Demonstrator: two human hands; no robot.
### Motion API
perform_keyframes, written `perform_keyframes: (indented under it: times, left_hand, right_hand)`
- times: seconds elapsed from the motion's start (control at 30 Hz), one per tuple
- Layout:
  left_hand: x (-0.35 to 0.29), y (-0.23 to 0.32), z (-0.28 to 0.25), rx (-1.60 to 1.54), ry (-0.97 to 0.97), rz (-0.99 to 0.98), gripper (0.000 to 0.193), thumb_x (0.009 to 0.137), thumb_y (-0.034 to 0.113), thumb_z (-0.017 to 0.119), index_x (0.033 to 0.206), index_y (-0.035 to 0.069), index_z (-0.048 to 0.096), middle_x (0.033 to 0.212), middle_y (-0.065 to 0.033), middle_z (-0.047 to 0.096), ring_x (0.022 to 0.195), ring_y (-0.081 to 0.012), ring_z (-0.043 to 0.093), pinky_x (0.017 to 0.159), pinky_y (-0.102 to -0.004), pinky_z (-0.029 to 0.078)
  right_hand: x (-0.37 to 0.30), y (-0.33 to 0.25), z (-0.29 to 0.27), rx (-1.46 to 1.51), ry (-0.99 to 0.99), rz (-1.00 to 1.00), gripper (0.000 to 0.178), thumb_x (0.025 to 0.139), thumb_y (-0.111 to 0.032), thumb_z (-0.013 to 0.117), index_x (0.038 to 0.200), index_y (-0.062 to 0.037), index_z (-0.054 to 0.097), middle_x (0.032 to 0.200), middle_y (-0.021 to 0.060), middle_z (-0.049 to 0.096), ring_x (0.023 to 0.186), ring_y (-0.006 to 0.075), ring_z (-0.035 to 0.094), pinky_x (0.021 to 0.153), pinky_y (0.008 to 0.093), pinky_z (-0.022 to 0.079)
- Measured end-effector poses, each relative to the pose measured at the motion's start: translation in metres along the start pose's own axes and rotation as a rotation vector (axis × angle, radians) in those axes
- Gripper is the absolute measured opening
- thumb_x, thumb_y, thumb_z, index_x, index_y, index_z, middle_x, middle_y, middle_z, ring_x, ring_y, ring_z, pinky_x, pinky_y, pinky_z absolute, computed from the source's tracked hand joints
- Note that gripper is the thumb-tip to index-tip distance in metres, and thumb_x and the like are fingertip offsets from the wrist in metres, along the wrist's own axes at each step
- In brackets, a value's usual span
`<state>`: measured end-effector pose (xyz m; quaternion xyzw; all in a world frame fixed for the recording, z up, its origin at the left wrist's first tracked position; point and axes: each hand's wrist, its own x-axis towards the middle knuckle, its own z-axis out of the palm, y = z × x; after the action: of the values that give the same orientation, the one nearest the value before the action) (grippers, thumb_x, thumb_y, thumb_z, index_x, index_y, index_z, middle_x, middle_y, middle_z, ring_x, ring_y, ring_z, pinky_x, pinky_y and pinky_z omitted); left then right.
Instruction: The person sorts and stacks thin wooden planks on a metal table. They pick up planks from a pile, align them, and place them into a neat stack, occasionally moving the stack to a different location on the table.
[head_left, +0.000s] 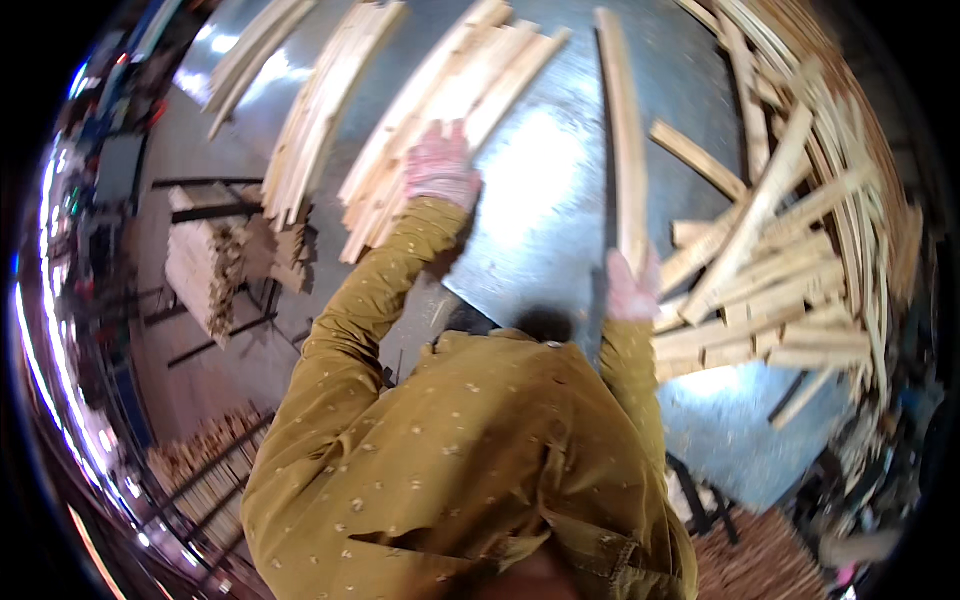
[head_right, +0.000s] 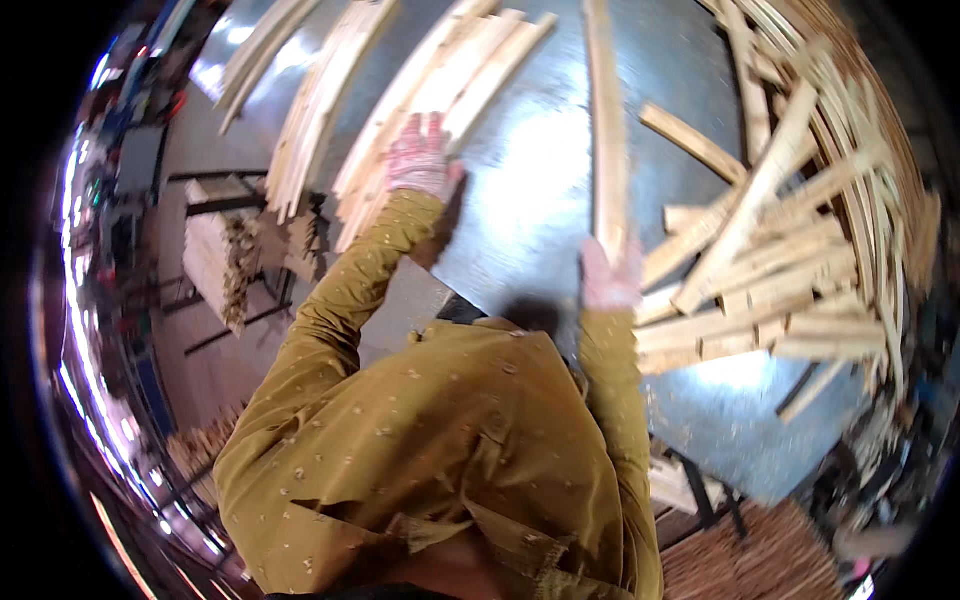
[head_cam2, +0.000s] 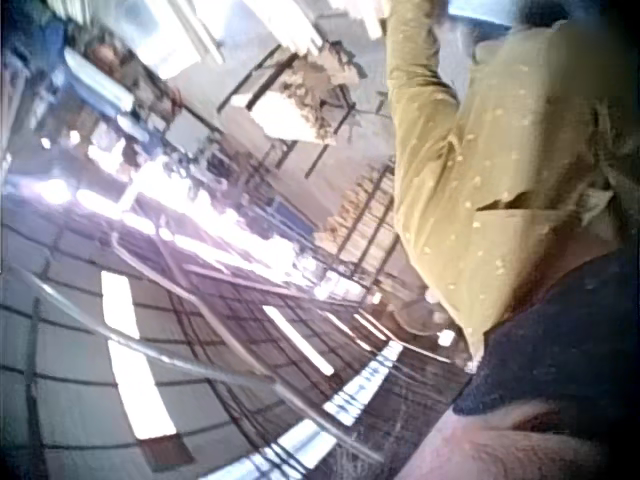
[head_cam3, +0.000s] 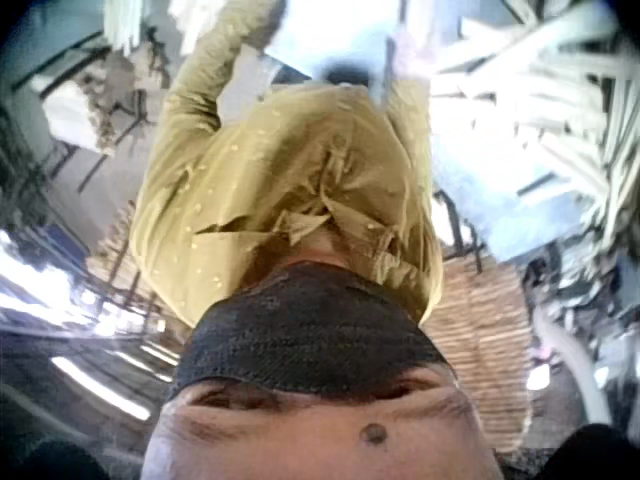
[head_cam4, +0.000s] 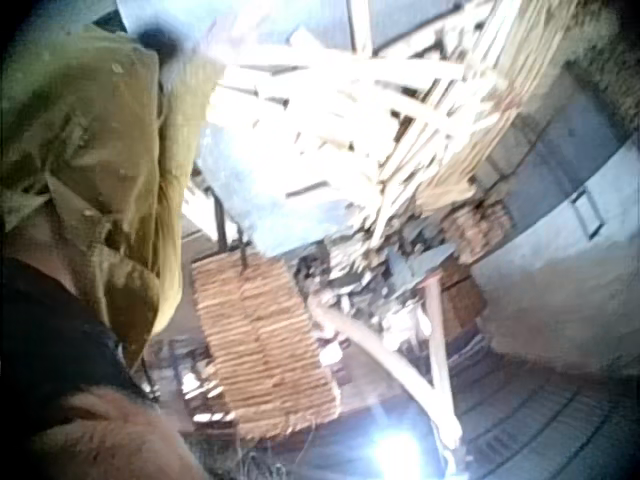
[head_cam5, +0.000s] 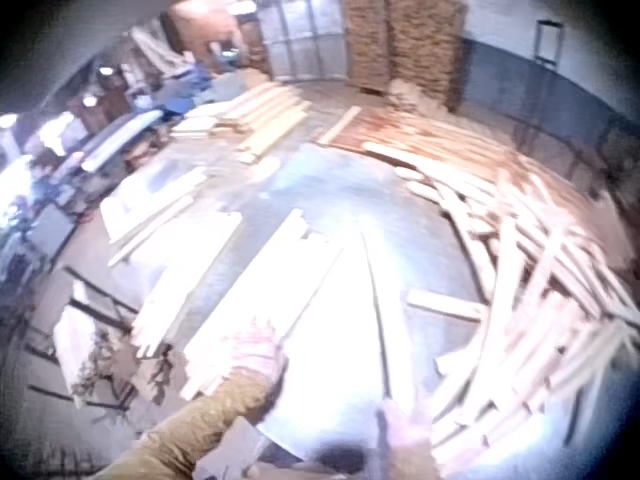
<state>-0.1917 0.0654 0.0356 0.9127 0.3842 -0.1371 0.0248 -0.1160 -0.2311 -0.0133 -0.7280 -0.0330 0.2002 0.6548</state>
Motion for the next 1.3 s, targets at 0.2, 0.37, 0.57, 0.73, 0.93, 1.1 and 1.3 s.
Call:
perform_keyframes:
  times: [0.2, 0.37, 0.57, 0.73, 0.93, 1.1, 1.3]
  left_hand:
    - [-0.025, -0.027, -0.137, 0.087, 0.905, 0.626, 0.085, 0.081, 0.066, 0.057, 0.141, 0.008, 0.044, 0.127, -0.0179, 0.056, 0.118, -0.0369, 0.054, 0.104, -0.0529, 0.038]
    - [-0.005, -0.056, -0.153, -0.036, -0.595, 0.470, 0.061, 0.093, 0.054, 0.053, 0.128, 0.005, 0.053, 0.094, -0.0074, 0.066, 0.087, -0.0203, 0.065, 0.079, -0.0360, 0.056]
    - [0.041, -0.194, -0.044, -0.206, -0.007, -0.236, 0.049, 0.091, 0.046, 0.061, 0.119, 0.006, 0.061, 0.106, -0.0145, 0.065, 0.098, -0.0292, 0.064, 0.086, -0.0395, 0.054]
    - [0.085, -0.209, -0.034, 0.148, -0.030, -0.268, 0.060, 0.082, 0.049, 0.070, 0.127, 0.011, 0.061, 0.135, -0.0164, 0.052, 0.128, -0.0337, 0.048, 0.105, -0.0416, 0.040]
    - [0.054, -0.155, 0.006, -0.205, 0.651, -0.183, 0.074, 0.083, 0.042, 0.071, 0.144, 0.012, 0.041, 0.141, -0.0180, 0.049, 0.132, -0.0337, 0.046, 0.103, -0.0392, 0.045]
    - [-0.010, 0.038, -0.018, -1.639, -1.016, -0.045, 0.049, 0.093, 0.023, 0.059, 0.133, 0.000, 0.045, 0.105, -0.0127, 0.061, 0.093, -0.0195, 0.062, 0.072, -0.0365, 0.056]
    - [-0.031, 0.077, 0.039, -1.694, -0.925, -0.083, 0.061, 0.082, 0.019, 0.074, 0.132, -0.001, 0.047, 0.101, -0.0110, 0.065, 0.078, -0.0221, 0.064, 0.066, -0.0362, 0.056]
  right_hand:
    - [0.043, -0.135, -0.051, -0.851, -0.416, -1.092, 0.074, 0.076, -0.015, 0.075, 0.142, -0.0044, 0.045, 0.079, 0.0116, 0.058, 0.073, 0.0296, 0.058, 0.061, 0.0406, 0.050]
    - [0.097, -0.174, -0.010, -1.022, -0.384, -1.225, 0.078, 0.067, -0.004, 0.075, 0.140, -0.0058, 0.046, 0.091, 0.0139, 0.060, 0.084, 0.0320, 0.059, 0.073, 0.0428, 0.048]
    - [0.174, -0.070, -0.038, -1.593, 0.367, 0.076, 0.104, 0.074, -0.047, 0.078, 0.153, -0.0080, 0.022, 0.152, 0.0263, 0.028, 0.142, 0.0389, 0.027, 0.115, 0.0459, 0.028]
    - [0.188, -0.057, -0.054, -1.534, 0.427, -0.165, 0.072, 0.084, -0.024, 0.066, 0.148, -0.0090, 0.034, 0.126, 0.0272, 0.055, 0.109, 0.0415, 0.059, 0.091, 0.0466, 0.050]
    - [0.144, -0.015, -0.007, 0.493, -0.434, -0.048, 0.035, 0.097, -0.021, 0.057, 0.124, 0.0001, 0.049, 0.110, 0.0152, 0.057, 0.095, 0.0233, 0.058, 0.082, 0.0362, 0.054]
    - [0.120, -0.050, 0.071, 0.261, -0.303, -0.032, 0.048, 0.090, -0.024, 0.067, 0.127, 0.0011, 0.051, 0.111, 0.0175, 0.061, 0.098, 0.0298, 0.062, 0.084, 0.0394, 0.054]
    - [0.144, -0.043, -0.030, -1.514, 0.447, 0.102, 0.107, 0.076, -0.058, 0.070, 0.153, -0.0050, 0.019, 0.155, 0.0248, 0.024, 0.145, 0.0413, 0.019, 0.120, 0.0459, 0.012]
